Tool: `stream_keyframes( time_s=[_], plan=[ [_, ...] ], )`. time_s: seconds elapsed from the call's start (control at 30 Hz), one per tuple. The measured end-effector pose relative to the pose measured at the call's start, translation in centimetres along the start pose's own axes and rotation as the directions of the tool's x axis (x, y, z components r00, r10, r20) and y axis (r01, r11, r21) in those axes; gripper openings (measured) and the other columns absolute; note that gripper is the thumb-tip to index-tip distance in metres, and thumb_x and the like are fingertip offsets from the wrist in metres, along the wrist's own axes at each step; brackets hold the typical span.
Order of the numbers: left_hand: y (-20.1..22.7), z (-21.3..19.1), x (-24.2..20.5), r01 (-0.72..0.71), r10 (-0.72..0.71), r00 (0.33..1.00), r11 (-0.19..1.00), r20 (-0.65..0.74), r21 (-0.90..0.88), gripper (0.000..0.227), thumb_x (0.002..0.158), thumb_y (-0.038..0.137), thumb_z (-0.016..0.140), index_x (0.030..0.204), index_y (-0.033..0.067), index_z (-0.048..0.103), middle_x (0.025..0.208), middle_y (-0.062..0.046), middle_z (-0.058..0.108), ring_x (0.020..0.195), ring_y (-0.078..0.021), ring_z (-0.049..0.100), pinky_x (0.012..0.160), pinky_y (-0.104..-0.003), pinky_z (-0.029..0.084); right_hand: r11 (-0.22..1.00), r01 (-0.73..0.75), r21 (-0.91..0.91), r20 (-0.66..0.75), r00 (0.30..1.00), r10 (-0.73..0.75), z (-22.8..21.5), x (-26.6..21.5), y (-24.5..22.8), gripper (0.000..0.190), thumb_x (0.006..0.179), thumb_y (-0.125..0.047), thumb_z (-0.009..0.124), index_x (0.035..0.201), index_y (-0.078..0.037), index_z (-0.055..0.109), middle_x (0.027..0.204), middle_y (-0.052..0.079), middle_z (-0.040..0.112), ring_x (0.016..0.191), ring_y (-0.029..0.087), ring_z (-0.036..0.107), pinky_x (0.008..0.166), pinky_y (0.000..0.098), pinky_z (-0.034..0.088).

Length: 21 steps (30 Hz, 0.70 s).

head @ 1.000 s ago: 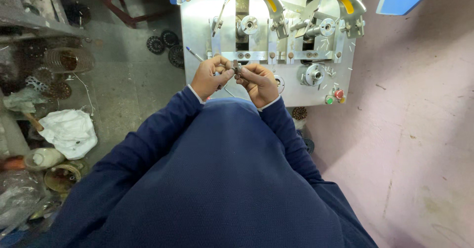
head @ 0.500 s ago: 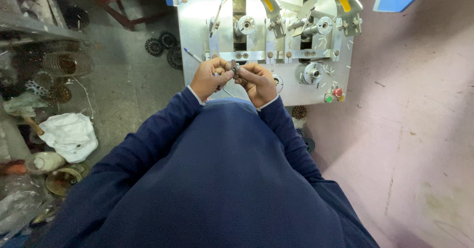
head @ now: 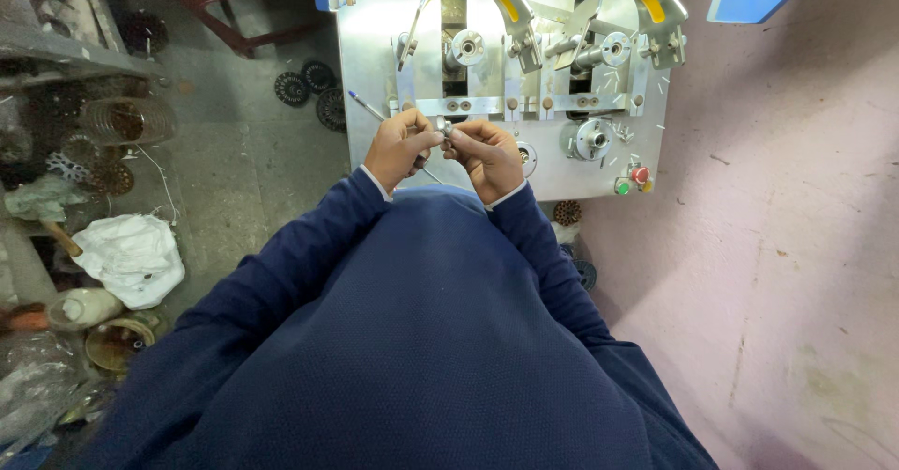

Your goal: The person assembles small metal components by hand. They pick up a small metal block and a cylindrical part, then use a thin metal rod to insert and adjust internal elements within the block. The person repeatedly checks the fit and alignment of the parts before placing them on the machine surface.

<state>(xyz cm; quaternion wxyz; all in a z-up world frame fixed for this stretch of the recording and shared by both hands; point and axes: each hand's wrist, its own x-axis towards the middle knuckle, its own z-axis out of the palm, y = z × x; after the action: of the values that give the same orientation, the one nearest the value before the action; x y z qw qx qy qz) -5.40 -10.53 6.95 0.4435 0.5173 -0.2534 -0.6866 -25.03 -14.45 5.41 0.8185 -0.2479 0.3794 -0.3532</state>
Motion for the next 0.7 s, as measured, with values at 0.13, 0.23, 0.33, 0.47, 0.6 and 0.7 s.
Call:
stream_keyframes(
  time_s=[0.13,0.23,0.33,0.47,0.6,0.7],
  plan=[
    [0.6,0.3,-0.1,0.128,-0.131,0.991,0.987,-0.024,-0.092,0.013,0.09,0.016,0.064,0.087,0.0092,0.054,0.067,-0.003,0.055,0.05,-0.0107,0.048,0.042,-0.027,0.036,0.998,0.064,-0.019,0.011,0.998,-0.064,0.5,-0.1,0.3,0.013,0.098,0.0,0.068,0.11,0.005,0.069,0.1,0.016,0.073,0.087,0.021,0.071,0.082,0.0346,0.058],
    [0.3,0.1,-0.3,0.147,-0.125,0.989,0.917,0.083,-0.372,0.013,0.088,0.012,0.057,0.099,0.0082,0.053,0.083,-0.006,0.057,0.068,-0.0146,0.056,0.056,-0.031,0.048,0.989,0.144,-0.034,-0.039,0.989,-0.145,0.8,-0.1,0.3,0.012,0.098,0.002,0.067,0.109,0.006,0.068,0.1,0.016,0.073,0.089,0.022,0.072,0.081,0.0352,0.059],
    [0.1,-0.2,-0.2,0.118,-0.038,0.984,0.87,0.172,-0.479,0.032,0.084,0.0,0.055,0.115,0.0055,0.046,0.099,-0.012,0.055,0.086,-0.0195,0.059,0.071,-0.037,0.058,0.968,0.244,-0.06,-0.053,0.967,-0.248,1.0,-0.3,0.1,0.011,0.098,0.005,0.067,0.109,0.007,0.067,0.102,0.018,0.074,0.089,0.023,0.071,0.083,0.0351,0.059],
    [0.3,0.8,0.1,-0.027,0.082,0.983,0.952,0.167,-0.306,0.042,0.087,-0.009,0.059,0.122,0.0032,0.038,0.111,-0.013,0.053,0.1,-0.0214,0.063,0.081,-0.041,0.063,0.946,0.318,-0.062,-0.054,0.945,-0.322,1.3,-0.7,-0.2,0.012,0.097,0.008,0.068,0.109,0.007,0.067,0.107,0.019,0.072,0.092,0.023,0.072,0.087,0.0356,0.06],
    [1.9,1.3,-0.6,-0.166,0.177,0.972,0.983,0.152,-0.084,0.043,0.091,-0.009,0.06,0.125,0.0024,0.036,0.111,-0.014,0.055,0.103,-0.0212,0.068,0.083,-0.038,0.069,0.933,0.358,-0.042,-0.035,0.932,-0.36,1.6,-0.9,-0.5,0.011,0.096,0.009,0.068,0.107,0.007,0.067,0.113,0.021,0.071,0.096,0.023,0.071,0.091,0.0365,0.06],
    [3.6,1.7,-1.8,-0.282,0.255,0.953,0.944,0.162,0.173,0.041,0.096,-0.004,0.062,0.127,0.0022,0.037,0.111,-0.014,0.057,0.098,-0.0197,0.071,0.08,-0.035,0.065,0.929,0.369,-0.017,-0.04,0.929,-0.369,1.7,-1.0,-0.5,0.009,0.095,0.009,0.068,0.104,0.006,0.066,0.119,0.021,0.07,0.1,0.022,0.071,0.093,0.0363,0.06]
  ],
)
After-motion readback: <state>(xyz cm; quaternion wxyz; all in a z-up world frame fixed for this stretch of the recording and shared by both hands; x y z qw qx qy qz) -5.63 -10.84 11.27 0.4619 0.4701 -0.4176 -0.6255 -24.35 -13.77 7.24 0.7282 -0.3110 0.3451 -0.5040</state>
